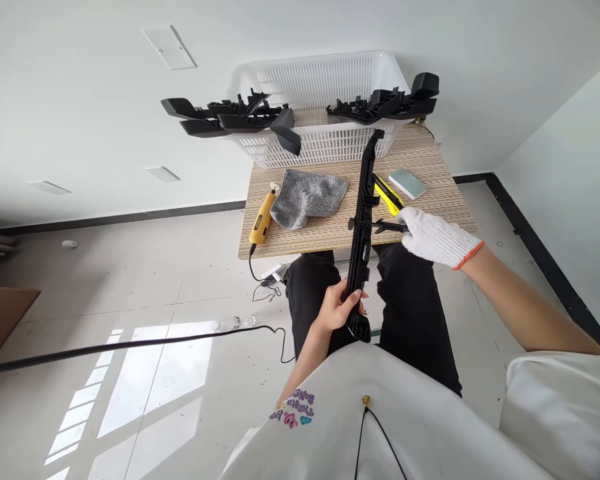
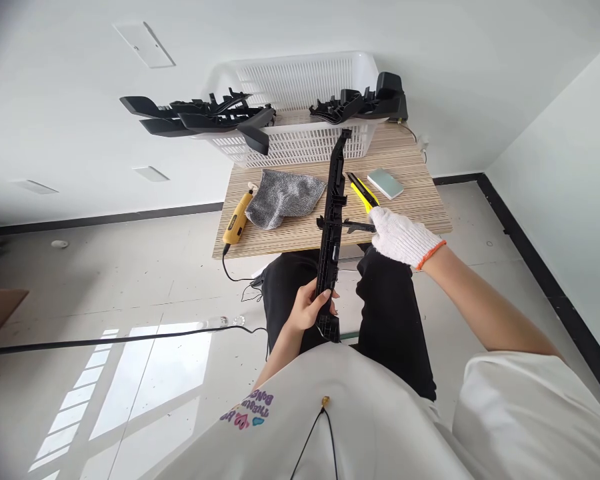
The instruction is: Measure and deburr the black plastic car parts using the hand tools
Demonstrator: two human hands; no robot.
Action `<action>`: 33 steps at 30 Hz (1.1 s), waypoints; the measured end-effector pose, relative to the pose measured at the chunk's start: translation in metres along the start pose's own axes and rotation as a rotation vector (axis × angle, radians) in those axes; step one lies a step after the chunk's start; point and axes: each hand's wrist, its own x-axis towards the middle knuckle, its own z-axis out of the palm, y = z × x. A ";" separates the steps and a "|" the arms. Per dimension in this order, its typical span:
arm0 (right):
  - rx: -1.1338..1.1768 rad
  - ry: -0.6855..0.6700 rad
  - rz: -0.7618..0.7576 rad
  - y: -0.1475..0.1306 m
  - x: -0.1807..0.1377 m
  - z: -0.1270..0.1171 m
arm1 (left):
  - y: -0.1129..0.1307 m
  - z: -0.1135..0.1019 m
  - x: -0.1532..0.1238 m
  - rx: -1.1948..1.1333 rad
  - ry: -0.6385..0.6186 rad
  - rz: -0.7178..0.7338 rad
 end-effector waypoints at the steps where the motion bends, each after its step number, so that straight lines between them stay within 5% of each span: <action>1: -0.002 -0.006 0.014 0.001 0.000 0.000 | 0.000 0.000 0.000 -0.002 -0.001 -0.002; 10: -0.232 0.057 0.080 -0.014 -0.006 -0.012 | 0.003 0.001 0.001 0.003 0.009 0.004; 21: -0.278 0.012 -0.036 -0.012 -0.010 -0.020 | 0.004 0.001 0.001 -0.013 0.006 0.006; 28: -0.178 0.138 -0.458 0.013 -0.002 -0.009 | 0.002 0.001 0.001 -0.024 0.023 -0.006; 33: -0.134 0.054 -0.203 0.011 -0.001 -0.014 | 0.003 0.001 0.001 -0.022 0.011 -0.001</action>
